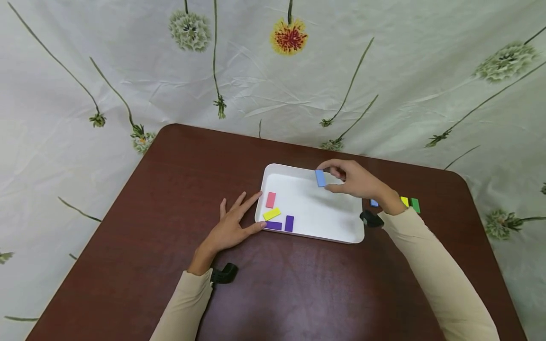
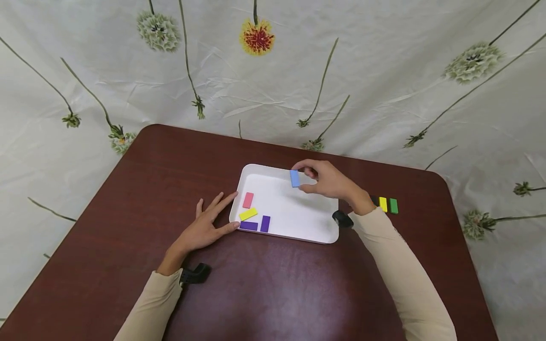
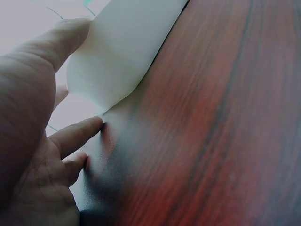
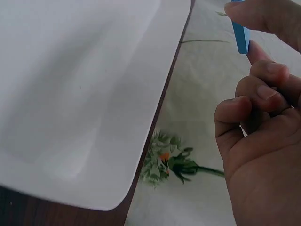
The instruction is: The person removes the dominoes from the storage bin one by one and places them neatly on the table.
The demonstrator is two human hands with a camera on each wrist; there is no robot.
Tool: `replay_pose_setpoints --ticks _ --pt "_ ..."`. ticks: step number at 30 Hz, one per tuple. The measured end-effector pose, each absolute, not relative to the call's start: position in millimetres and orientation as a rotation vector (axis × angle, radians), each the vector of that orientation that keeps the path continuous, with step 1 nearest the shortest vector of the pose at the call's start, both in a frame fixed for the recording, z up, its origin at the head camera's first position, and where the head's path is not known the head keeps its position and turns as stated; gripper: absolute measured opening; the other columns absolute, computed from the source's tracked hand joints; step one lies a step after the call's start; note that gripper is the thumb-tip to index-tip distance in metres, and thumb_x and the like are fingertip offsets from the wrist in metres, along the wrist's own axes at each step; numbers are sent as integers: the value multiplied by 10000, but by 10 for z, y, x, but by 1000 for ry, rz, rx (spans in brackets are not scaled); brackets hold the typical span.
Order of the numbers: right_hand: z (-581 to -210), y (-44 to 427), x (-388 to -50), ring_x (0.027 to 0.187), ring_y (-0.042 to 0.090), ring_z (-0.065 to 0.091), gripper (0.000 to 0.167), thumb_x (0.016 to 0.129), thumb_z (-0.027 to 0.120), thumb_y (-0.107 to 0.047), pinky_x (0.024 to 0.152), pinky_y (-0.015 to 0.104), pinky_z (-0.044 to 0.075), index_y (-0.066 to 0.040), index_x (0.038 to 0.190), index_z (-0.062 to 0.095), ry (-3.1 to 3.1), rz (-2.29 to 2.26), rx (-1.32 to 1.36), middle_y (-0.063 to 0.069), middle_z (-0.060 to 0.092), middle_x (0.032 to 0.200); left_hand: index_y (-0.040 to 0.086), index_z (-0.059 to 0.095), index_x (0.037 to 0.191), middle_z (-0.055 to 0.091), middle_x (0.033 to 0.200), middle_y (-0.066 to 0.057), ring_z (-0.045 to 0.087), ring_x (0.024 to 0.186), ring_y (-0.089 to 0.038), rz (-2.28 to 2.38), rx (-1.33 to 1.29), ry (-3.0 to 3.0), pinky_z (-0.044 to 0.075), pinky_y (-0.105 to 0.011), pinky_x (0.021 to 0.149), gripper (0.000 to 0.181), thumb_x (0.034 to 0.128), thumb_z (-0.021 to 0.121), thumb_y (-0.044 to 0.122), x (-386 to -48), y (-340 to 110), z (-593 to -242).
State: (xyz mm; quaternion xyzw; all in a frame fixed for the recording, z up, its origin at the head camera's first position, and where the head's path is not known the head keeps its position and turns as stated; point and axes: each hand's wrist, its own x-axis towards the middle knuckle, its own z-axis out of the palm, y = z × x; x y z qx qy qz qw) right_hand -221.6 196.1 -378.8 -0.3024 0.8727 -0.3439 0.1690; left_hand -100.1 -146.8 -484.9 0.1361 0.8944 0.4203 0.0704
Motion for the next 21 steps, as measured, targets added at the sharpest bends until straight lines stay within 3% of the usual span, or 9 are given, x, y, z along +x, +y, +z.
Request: replay_pose_setpoints --ticks 16,21 --pt "-3915 2912 -1775 622 118 332 452 871 774 -50 540 272 332 -34 1286 597 2583 -1066 -736 54 382 783 343 261 1594 384 1603 -28 132 1559 -303 1252 416 2701 -158 -636 1157 809 921 694 462 -1002 -1468 -4850" --pt "-4018 3116 -1632 666 131 369 448 862 779 -41 561 264 340 -43 1274 605 2612 -1077 -691 32 384 784 348 255 1594 378 1605 -30 125 1561 -297 1257 414 2694 -162 -632 1157 809 923 691 466 -1004 -1478 -4852"
